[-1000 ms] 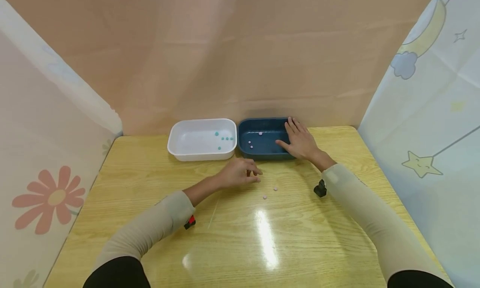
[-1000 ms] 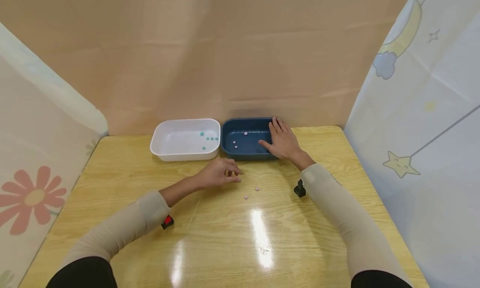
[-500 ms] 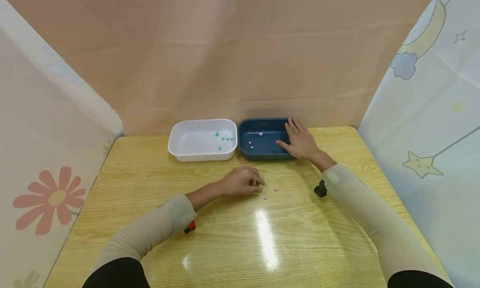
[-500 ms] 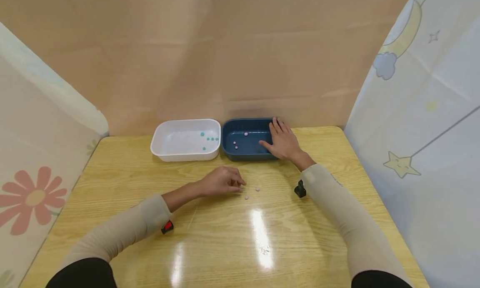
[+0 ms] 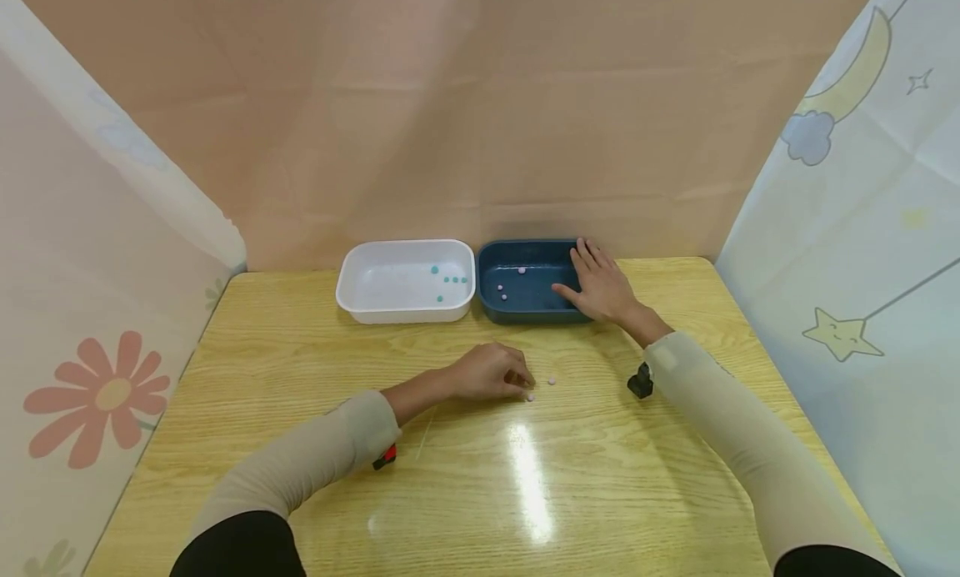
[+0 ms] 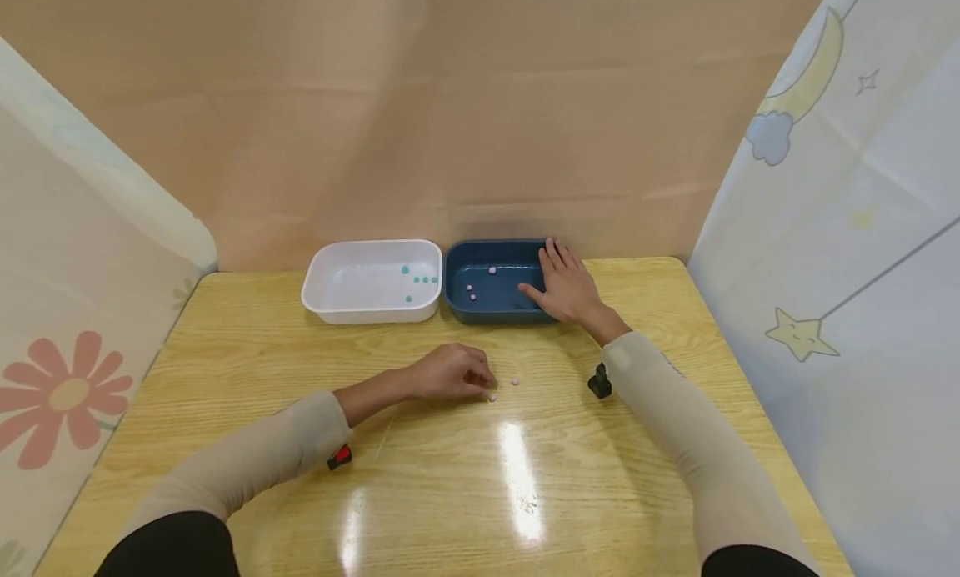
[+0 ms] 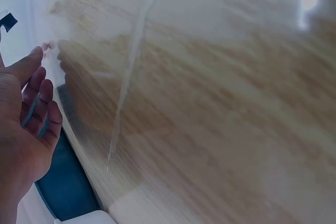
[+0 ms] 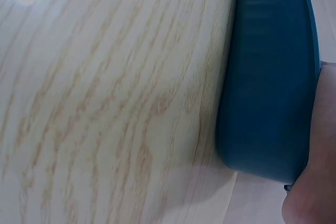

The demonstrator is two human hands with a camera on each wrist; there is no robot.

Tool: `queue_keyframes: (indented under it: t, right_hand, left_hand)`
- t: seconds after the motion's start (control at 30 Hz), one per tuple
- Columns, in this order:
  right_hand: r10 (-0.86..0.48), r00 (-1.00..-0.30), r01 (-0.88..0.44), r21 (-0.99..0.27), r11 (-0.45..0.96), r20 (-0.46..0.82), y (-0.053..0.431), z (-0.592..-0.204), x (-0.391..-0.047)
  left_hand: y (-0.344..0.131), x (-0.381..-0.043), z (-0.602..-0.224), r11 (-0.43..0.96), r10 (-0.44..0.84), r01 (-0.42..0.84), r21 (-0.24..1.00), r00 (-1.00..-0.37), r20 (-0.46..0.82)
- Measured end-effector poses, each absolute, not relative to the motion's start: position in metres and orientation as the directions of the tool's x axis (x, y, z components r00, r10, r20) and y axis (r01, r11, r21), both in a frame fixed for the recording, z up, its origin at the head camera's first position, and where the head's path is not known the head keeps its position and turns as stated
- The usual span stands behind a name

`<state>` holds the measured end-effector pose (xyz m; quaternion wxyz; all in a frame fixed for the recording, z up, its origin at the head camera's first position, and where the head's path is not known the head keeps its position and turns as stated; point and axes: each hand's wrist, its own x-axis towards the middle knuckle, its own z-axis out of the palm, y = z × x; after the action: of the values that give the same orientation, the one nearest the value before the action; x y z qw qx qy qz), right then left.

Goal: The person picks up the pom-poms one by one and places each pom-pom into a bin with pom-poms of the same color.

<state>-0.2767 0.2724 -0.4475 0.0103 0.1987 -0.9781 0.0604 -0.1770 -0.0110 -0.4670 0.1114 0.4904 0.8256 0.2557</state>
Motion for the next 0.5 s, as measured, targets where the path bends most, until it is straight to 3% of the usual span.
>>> queue_keyframes:
  t: [0.5]
  right_hand:
    - [-0.389, -0.920, -0.392, -0.114, 0.913, 0.048, 0.2727, -0.4474, -0.2761]
  left_hand:
    - [-0.0079, -0.1752, -0.4716, 0.382, 0.878, 0.739, 0.555, -0.478, 0.032]
